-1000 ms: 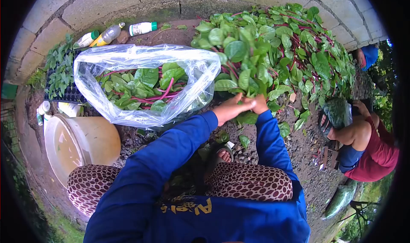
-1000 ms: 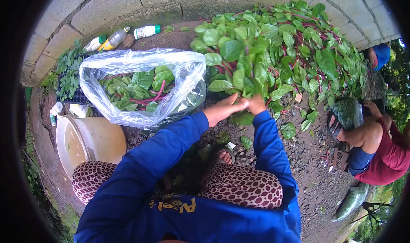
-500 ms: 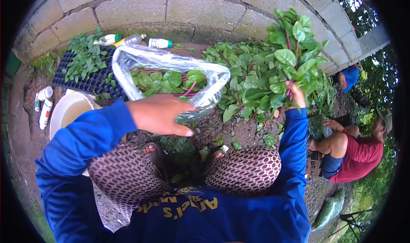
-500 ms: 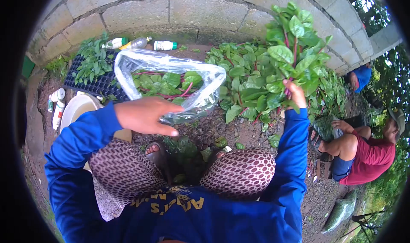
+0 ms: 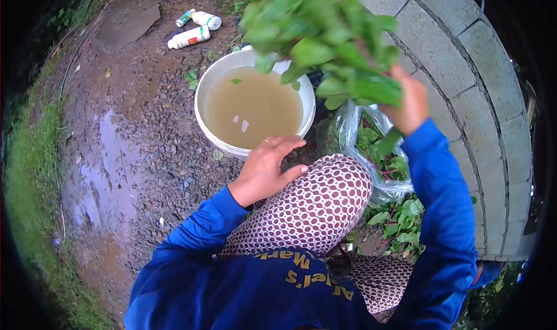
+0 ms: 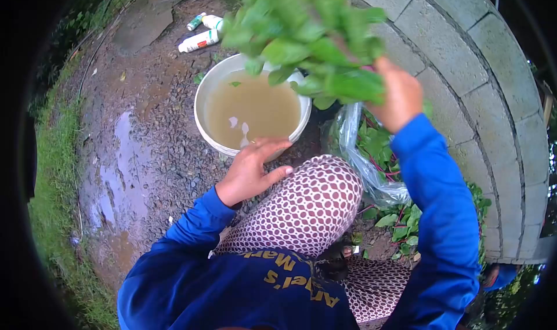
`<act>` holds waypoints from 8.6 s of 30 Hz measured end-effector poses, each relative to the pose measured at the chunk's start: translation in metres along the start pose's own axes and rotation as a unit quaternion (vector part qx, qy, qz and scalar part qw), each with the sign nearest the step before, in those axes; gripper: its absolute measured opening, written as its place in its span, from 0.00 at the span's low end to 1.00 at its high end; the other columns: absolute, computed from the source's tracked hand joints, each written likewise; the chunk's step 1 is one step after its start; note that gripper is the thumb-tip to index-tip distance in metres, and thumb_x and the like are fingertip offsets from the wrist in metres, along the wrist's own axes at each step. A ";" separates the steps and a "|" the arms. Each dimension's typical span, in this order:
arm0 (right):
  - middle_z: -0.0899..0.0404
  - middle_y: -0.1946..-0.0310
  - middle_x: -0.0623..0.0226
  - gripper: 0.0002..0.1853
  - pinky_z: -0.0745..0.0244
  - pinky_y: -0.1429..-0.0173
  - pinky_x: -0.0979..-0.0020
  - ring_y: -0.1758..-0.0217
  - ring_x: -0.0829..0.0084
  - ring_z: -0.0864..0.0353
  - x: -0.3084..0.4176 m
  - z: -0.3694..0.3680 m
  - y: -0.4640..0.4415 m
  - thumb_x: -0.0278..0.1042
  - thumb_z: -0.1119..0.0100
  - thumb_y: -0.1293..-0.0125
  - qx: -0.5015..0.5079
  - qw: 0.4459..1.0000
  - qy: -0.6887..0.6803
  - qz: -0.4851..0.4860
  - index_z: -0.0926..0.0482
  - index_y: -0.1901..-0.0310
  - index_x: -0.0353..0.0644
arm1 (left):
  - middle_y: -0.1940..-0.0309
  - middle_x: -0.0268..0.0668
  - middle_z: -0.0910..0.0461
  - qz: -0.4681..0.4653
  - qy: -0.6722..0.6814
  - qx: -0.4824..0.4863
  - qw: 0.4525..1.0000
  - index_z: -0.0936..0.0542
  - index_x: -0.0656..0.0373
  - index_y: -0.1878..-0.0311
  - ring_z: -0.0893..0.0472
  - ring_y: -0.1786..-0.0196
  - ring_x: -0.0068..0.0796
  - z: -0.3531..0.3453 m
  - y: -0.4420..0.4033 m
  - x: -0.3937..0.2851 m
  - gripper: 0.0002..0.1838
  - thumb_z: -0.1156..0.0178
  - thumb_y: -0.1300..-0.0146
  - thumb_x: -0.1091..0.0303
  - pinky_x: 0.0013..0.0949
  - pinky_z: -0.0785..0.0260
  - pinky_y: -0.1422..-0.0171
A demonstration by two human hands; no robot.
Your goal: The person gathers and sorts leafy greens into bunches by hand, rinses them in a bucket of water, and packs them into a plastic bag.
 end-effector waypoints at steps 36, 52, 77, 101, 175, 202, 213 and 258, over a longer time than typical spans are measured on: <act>0.22 0.56 0.60 0.36 0.32 0.45 0.69 0.53 0.68 0.26 -0.191 -0.104 0.194 0.31 0.33 0.63 0.248 0.879 -0.332 -0.238 0.31 0.45 0.41 | 0.49 0.42 0.25 0.170 0.758 0.192 0.600 0.27 0.58 0.47 0.25 0.47 0.39 -0.280 -0.186 0.113 0.16 0.51 0.35 0.65 0.41 0.33 0.43; 0.25 0.60 0.62 0.38 0.26 0.58 0.58 0.60 0.56 0.23 -0.161 -0.154 0.272 0.30 0.40 0.56 0.258 0.954 -0.104 -0.114 0.36 0.38 0.59 | 0.86 0.24 0.40 0.351 0.614 0.052 0.705 0.26 0.60 0.57 0.42 0.87 0.16 -0.231 -0.239 0.121 0.10 0.51 0.41 0.72 0.21 0.48 0.85; 0.20 0.66 0.60 0.21 0.22 0.69 0.75 0.70 0.73 0.18 -0.262 -0.023 0.383 0.40 0.41 0.42 -0.004 0.698 -0.563 -0.442 0.27 0.50 0.36 | 0.60 0.43 0.20 -0.248 -0.376 0.173 0.876 0.24 0.60 0.48 0.20 0.61 0.35 -0.203 -0.205 -0.163 0.23 0.35 0.50 0.72 0.33 0.29 0.58; 0.22 0.79 0.53 0.07 0.25 0.69 0.57 0.75 0.52 0.20 -0.211 -0.163 0.565 0.36 0.42 0.48 0.033 0.774 0.094 -0.625 0.22 0.69 0.45 | 0.45 0.37 0.29 0.464 0.432 0.314 0.707 0.41 0.48 0.36 0.26 0.50 0.31 -0.576 0.017 -0.015 0.23 0.63 0.29 0.50 0.33 0.34 0.52; 0.20 0.77 0.60 0.09 0.23 0.64 0.62 0.72 0.60 0.19 -0.302 -0.113 0.489 0.43 0.37 0.51 0.092 0.824 -0.137 -0.542 0.17 0.70 0.51 | 0.63 0.35 0.21 0.550 0.547 0.299 0.556 0.23 0.60 0.56 0.22 0.60 0.27 -0.601 -0.001 -0.017 0.15 0.39 0.41 0.59 0.31 0.30 0.54; 0.19 0.72 0.56 0.17 0.25 0.61 0.60 0.67 0.58 0.19 -0.322 -0.063 0.568 0.52 0.37 0.47 0.071 0.701 0.053 -0.708 0.17 0.71 0.45 | 0.59 0.43 0.21 0.516 0.524 0.250 0.629 0.27 0.64 0.54 0.21 0.61 0.31 -0.597 -0.003 -0.012 0.22 0.34 0.45 0.58 0.31 0.30 0.55; 0.23 0.74 0.62 0.06 0.27 0.69 0.62 0.72 0.60 0.21 -0.210 -0.127 0.506 0.33 0.36 0.52 0.054 0.839 -0.002 -0.542 0.21 0.71 0.46 | 0.60 0.37 0.21 0.489 0.590 0.326 0.554 0.25 0.59 0.53 0.22 0.61 0.29 -0.602 -0.005 -0.030 0.17 0.38 0.42 0.61 0.31 0.29 0.59; 0.25 0.61 0.66 0.19 0.27 0.62 0.67 0.62 0.72 0.25 -0.069 -0.116 0.718 0.39 0.44 0.37 -0.364 0.239 -0.367 -0.822 0.31 0.47 0.42 | 0.71 0.35 0.21 0.497 0.536 0.389 0.561 0.21 0.63 0.65 0.22 0.69 0.27 -0.615 0.003 -0.023 0.09 0.38 0.42 0.67 0.33 0.26 0.64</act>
Point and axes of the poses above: each hand's wrist, its own y-axis away from the middle knuckle, its own z-axis out of the back of the hand, x = y × z, the point moved 6 cm from there along -y, towards the middle knuckle
